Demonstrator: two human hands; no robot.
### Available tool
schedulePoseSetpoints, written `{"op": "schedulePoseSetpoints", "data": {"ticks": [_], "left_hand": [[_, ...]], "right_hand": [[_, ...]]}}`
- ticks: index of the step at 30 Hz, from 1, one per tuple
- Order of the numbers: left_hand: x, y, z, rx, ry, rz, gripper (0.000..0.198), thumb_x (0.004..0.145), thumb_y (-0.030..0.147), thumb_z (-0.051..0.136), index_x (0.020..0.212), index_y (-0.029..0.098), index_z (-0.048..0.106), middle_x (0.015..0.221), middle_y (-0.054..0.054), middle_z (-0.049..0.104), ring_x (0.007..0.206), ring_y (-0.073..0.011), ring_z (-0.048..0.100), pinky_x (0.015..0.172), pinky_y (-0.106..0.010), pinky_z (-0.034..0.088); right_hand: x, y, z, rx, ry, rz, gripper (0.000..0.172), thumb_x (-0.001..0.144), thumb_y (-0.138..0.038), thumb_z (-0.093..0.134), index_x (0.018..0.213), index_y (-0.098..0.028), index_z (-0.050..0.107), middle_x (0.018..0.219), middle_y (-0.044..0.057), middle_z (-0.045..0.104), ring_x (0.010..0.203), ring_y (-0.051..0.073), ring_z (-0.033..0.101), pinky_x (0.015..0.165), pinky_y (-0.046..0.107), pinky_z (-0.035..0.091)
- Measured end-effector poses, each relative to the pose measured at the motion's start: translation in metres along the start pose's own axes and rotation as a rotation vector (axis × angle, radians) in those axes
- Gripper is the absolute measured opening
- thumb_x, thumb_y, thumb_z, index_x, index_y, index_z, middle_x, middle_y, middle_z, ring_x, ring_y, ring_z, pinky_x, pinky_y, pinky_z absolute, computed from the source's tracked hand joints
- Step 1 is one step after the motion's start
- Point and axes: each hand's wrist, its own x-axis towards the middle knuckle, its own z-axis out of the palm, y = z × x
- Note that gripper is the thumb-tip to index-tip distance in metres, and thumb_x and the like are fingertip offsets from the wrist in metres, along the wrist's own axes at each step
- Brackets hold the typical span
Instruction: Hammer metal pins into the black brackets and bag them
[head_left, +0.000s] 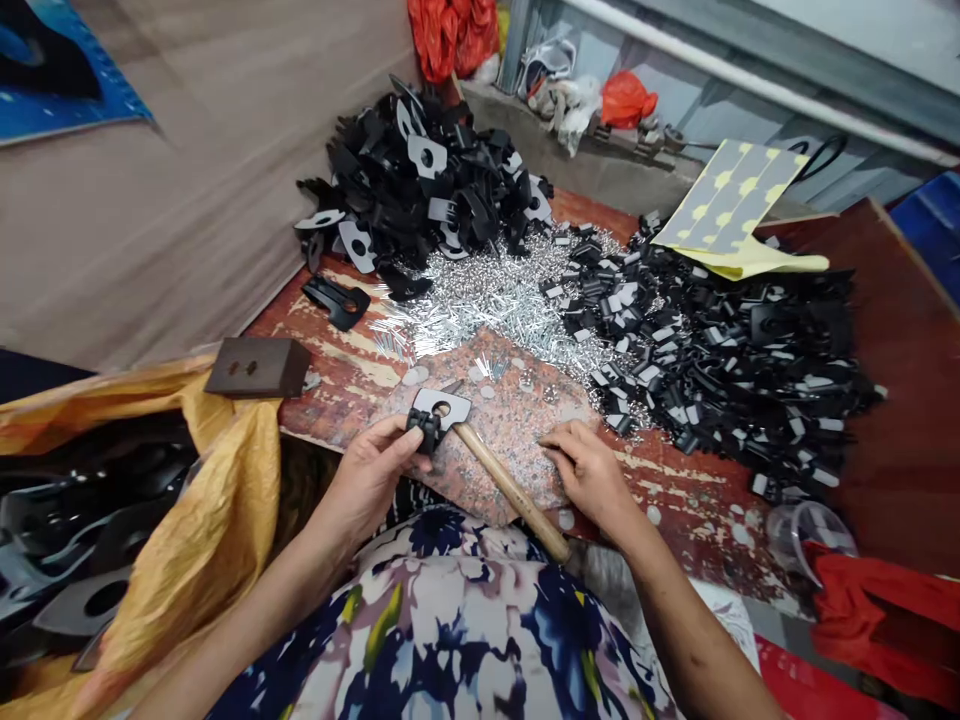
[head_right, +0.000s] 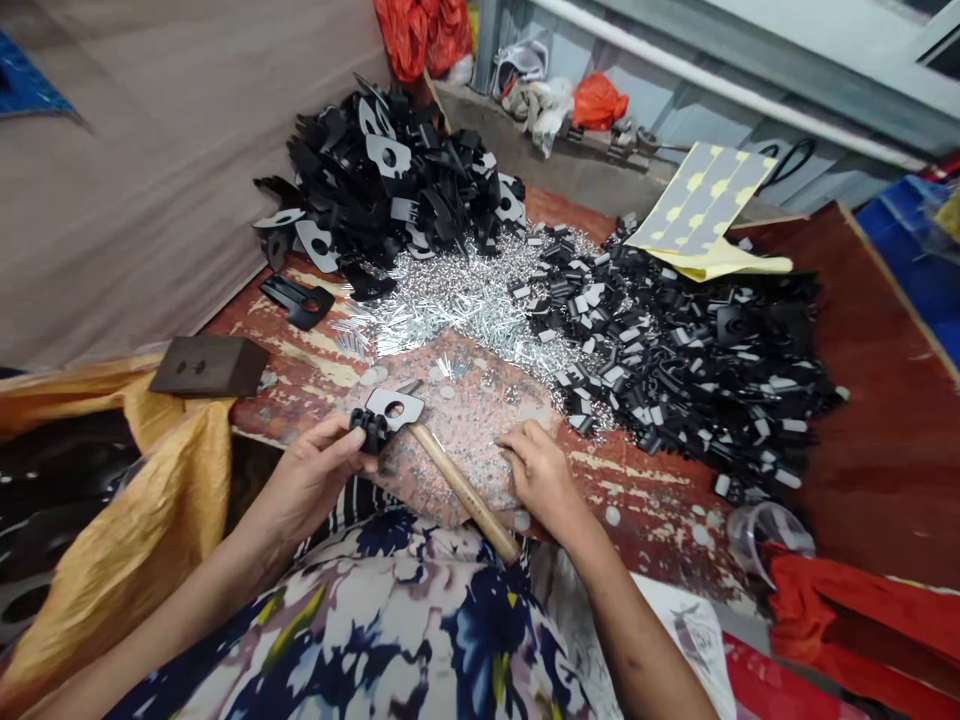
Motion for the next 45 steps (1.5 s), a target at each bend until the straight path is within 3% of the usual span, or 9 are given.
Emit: {"op": "schedulePoseSetpoints", "data": {"ticks": [4,9,14,18,28,32,37,41,45], "left_hand": [[0.000,0.000,0.000,-0.050,0.005,0.002,0.030,0.067,0.036,0.094,0.080,0.016,0.077,0.082,0.001,0.067,0.055,-0.0073,0.062,0.055,-0.018,0.055],[-0.002,-0.003,-0.004,-0.066,0.035,0.010,0.031,0.065,0.034,0.095,0.083,0.016,0.078,0.084,0.001,0.069,0.056,-0.0081,0.064,0.056,-0.019,0.058],[0.001,-0.005,-0.008,-0.061,0.034,0.003,0.033,0.063,0.034,0.096,0.082,0.014,0.078,0.081,0.001,0.069,0.057,-0.0091,0.065,0.058,-0.018,0.060],[0.003,-0.005,-0.008,-0.067,0.034,0.006,0.034,0.063,0.034,0.097,0.084,0.014,0.079,0.083,0.000,0.070,0.059,-0.0095,0.064,0.057,-0.020,0.061],[0.000,-0.012,-0.009,-0.040,0.036,0.008,0.034,0.066,0.036,0.095,0.088,0.016,0.079,0.088,0.000,0.071,0.060,-0.0095,0.066,0.061,-0.020,0.061],[0.000,-0.017,-0.012,-0.027,0.065,-0.005,0.035,0.063,0.036,0.097,0.084,0.016,0.078,0.085,0.001,0.070,0.060,-0.0109,0.069,0.064,-0.021,0.061],[0.001,-0.017,-0.013,0.002,0.030,-0.013,0.034,0.065,0.040,0.095,0.084,0.016,0.078,0.087,-0.002,0.072,0.062,-0.0122,0.068,0.064,-0.023,0.061],[0.001,-0.014,-0.011,0.005,0.034,-0.028,0.037,0.063,0.043,0.095,0.082,0.016,0.078,0.086,-0.001,0.070,0.063,-0.0128,0.069,0.065,-0.023,0.060],[0.001,-0.013,-0.011,0.007,0.035,-0.042,0.038,0.062,0.044,0.095,0.082,0.016,0.079,0.088,-0.002,0.071,0.064,-0.0138,0.068,0.066,-0.025,0.060]], "right_hand": [[0.017,0.006,0.016,-0.013,0.152,-0.126,0.030,0.098,-0.011,0.049,0.114,-0.024,0.072,0.095,0.007,0.068,0.091,0.020,0.065,0.081,0.037,0.055],[0.002,0.012,-0.009,0.028,0.376,-0.053,0.033,0.098,-0.012,0.051,0.122,-0.026,0.069,0.109,0.007,0.072,0.102,0.022,0.067,0.090,0.041,0.054],[-0.040,0.010,-0.022,-0.014,0.267,-0.030,0.024,0.096,-0.014,0.057,0.113,-0.024,0.070,0.100,0.007,0.072,0.093,0.022,0.064,0.084,0.042,0.051],[-0.040,0.004,-0.013,-0.016,0.118,-0.130,0.015,0.094,-0.014,0.061,0.103,-0.022,0.071,0.094,0.006,0.070,0.089,0.021,0.060,0.082,0.040,0.048],[0.039,-0.037,0.038,-0.319,-0.106,-0.338,0.020,0.099,-0.019,0.052,0.110,-0.019,0.070,0.102,0.009,0.066,0.094,0.023,0.052,0.083,0.039,0.041],[0.057,-0.019,0.031,-0.446,-0.016,-0.213,0.022,0.095,-0.012,0.052,0.105,-0.019,0.070,0.099,0.009,0.065,0.094,0.025,0.051,0.082,0.039,0.040],[0.088,0.004,0.005,-0.283,0.092,-0.130,0.034,0.095,-0.009,0.049,0.120,-0.021,0.068,0.111,0.009,0.065,0.105,0.023,0.055,0.091,0.037,0.046],[0.149,0.007,0.005,-0.332,0.029,-0.052,0.030,0.100,-0.025,0.052,0.125,-0.020,0.068,0.133,0.013,0.059,0.127,0.027,0.049,0.107,0.042,0.043],[0.227,0.000,0.033,-0.383,0.020,0.002,0.050,0.098,-0.045,0.059,0.142,-0.020,0.057,0.155,0.018,0.044,0.141,0.033,0.037,0.115,0.051,0.035]]}}
